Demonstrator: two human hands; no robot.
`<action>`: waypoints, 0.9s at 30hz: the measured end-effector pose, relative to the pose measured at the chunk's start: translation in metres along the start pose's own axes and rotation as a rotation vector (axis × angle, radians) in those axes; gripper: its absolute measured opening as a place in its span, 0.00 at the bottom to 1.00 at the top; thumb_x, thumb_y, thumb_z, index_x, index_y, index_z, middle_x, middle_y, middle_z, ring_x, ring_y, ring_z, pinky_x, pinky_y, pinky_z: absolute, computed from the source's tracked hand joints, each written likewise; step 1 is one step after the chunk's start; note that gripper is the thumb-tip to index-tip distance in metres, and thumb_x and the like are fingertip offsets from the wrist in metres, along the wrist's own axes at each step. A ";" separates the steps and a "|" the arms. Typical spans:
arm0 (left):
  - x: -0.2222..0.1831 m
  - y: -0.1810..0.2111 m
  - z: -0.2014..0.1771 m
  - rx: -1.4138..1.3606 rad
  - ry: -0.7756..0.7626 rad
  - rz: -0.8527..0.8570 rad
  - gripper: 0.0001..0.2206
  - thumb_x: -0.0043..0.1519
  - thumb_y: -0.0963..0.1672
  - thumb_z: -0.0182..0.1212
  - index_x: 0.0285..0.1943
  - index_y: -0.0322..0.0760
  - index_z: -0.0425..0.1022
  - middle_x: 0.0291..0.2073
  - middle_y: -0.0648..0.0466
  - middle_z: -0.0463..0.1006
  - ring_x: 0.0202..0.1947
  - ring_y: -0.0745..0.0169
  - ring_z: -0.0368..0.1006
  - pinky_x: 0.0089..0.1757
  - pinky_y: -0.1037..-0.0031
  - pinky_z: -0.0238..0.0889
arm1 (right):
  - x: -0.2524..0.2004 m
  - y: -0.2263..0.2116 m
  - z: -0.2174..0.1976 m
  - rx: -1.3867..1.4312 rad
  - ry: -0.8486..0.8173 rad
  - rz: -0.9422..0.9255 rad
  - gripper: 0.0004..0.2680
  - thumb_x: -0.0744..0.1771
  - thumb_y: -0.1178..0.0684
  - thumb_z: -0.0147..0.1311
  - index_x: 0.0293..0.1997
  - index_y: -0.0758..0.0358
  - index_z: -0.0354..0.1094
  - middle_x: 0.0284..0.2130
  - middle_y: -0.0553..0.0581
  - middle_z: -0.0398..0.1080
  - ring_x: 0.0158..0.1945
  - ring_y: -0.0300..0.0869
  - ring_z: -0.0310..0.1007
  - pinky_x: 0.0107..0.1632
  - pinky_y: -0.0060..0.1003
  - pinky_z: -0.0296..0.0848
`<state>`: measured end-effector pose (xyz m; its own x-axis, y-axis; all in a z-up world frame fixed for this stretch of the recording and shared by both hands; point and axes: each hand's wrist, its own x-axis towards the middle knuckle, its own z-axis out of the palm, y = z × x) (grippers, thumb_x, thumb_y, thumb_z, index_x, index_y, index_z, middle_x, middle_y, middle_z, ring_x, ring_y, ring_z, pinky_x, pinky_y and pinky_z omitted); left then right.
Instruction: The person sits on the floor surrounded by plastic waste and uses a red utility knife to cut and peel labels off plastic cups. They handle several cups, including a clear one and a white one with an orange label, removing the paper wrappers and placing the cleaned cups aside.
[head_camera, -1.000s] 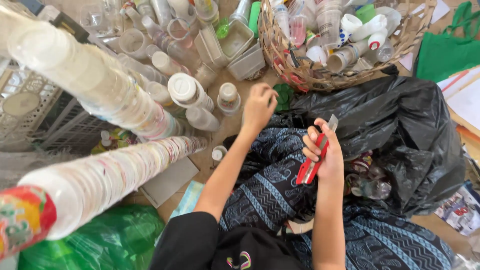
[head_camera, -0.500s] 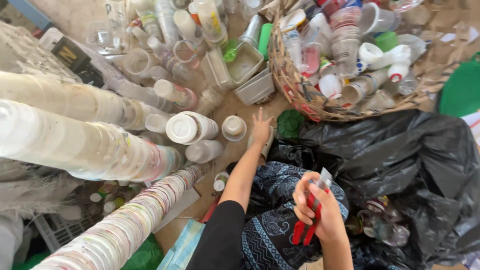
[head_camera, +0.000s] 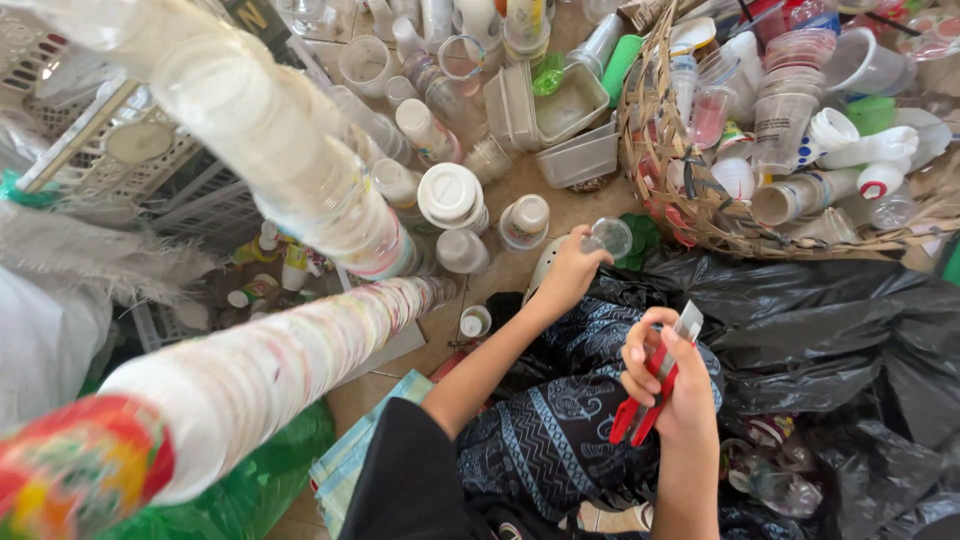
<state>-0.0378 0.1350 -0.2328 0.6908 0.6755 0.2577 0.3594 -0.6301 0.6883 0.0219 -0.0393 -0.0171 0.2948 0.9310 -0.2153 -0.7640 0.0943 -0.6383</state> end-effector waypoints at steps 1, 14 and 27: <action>-0.014 0.026 -0.034 0.001 0.006 0.002 0.11 0.63 0.42 0.58 0.46 0.63 0.75 0.61 0.52 0.59 0.52 0.41 0.72 0.51 0.61 0.71 | -0.001 -0.001 -0.003 -0.003 -0.006 -0.002 0.08 0.72 0.50 0.43 0.54 0.61 0.60 0.26 0.60 0.62 0.17 0.31 0.53 0.11 0.23 0.60; -0.094 0.087 -0.220 0.272 0.539 -0.070 0.20 0.60 0.43 0.65 0.57 0.34 0.62 0.56 0.45 0.69 0.58 0.46 0.68 0.60 0.53 0.56 | -0.019 -0.005 -0.023 -0.052 -0.018 -0.110 0.09 0.74 0.47 0.41 0.54 0.56 0.63 0.31 0.54 0.64 0.19 0.28 0.51 0.16 0.18 0.56; -0.062 0.056 -0.230 0.432 0.468 -0.269 0.19 0.64 0.41 0.61 0.62 0.42 0.60 0.57 0.48 0.62 0.54 0.43 0.74 0.58 0.42 0.61 | -0.036 -0.004 -0.037 -0.054 0.017 -0.201 0.08 0.73 0.47 0.42 0.54 0.55 0.63 0.30 0.52 0.63 0.18 0.28 0.50 0.15 0.18 0.55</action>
